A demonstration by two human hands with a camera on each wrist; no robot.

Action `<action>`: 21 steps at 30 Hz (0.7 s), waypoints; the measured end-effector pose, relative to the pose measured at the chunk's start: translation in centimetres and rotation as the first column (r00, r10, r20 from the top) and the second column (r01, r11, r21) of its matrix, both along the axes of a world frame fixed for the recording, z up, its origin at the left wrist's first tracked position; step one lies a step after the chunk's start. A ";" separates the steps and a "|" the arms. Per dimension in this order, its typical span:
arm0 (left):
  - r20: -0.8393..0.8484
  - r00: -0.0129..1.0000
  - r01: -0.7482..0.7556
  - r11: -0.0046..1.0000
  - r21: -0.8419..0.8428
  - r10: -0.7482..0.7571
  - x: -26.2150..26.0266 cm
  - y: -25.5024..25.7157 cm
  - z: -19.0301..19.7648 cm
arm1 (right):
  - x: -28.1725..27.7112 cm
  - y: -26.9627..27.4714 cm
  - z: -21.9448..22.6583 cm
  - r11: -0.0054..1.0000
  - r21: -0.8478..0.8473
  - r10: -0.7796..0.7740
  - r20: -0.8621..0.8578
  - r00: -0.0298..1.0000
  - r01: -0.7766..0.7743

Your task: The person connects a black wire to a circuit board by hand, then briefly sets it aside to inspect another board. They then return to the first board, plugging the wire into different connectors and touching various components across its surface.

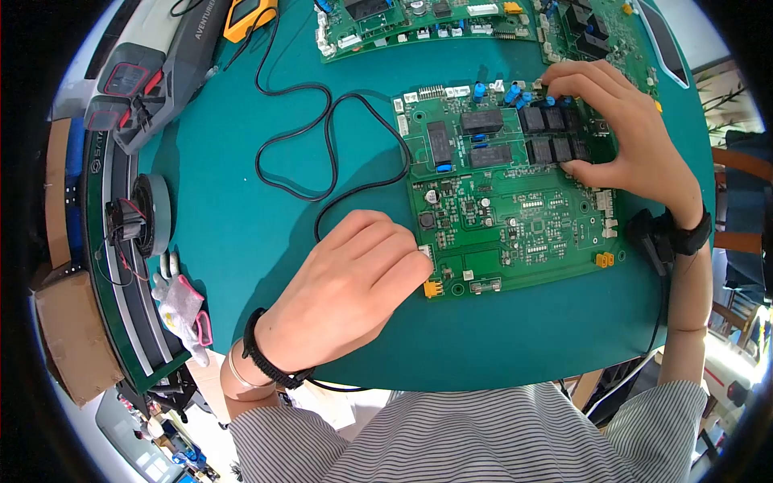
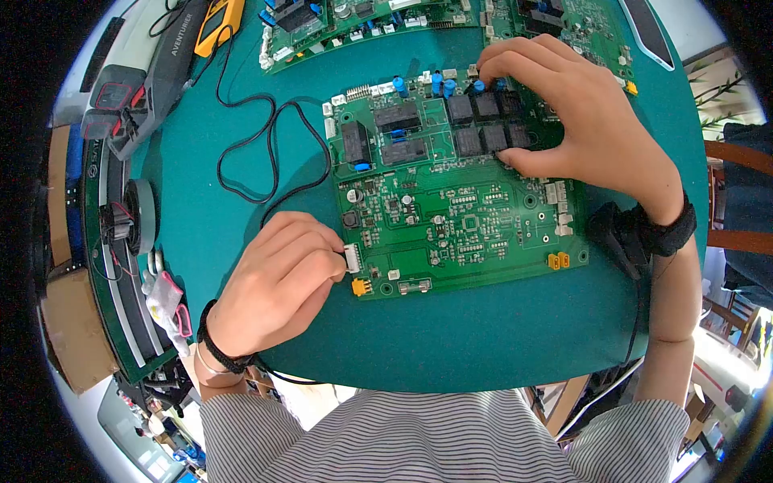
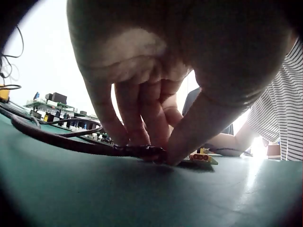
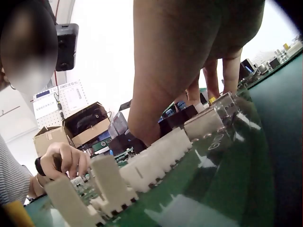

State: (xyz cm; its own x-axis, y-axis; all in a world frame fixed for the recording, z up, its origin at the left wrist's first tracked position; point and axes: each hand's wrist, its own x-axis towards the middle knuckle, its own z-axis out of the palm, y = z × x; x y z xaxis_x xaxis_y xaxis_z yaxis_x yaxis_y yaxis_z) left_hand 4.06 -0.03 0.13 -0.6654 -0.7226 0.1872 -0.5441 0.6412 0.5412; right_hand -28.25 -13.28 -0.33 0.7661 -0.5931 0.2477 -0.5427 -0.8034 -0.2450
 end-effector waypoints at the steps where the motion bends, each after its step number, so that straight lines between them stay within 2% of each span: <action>1: 0.002 1.000 -0.007 1.000 -0.002 0.007 0.0 0.0 0.0 | 0.0 0.0 0.0 1.000 -0.004 0.003 0.003 1.000 -0.003; 5: 0.016 1.000 -0.003 1.000 -0.009 0.003 0.0 0.1 0.0 | 0.0 -0.1 0.0 1.000 -0.025 0.015 0.007 1.000 -0.014; 10: 0.086 0.994 -0.068 0.996 -0.059 0.073 0.1 0.1 0.0 | 0.0 0.0 0.0 1.000 -0.020 0.016 0.011 1.000 -0.016; 21: 0.051 0.997 -0.054 0.995 -0.085 0.059 -0.2 0.2 -0.3 | 0.0 -0.1 0.1 1.000 0.002 0.012 0.006 1.000 -0.012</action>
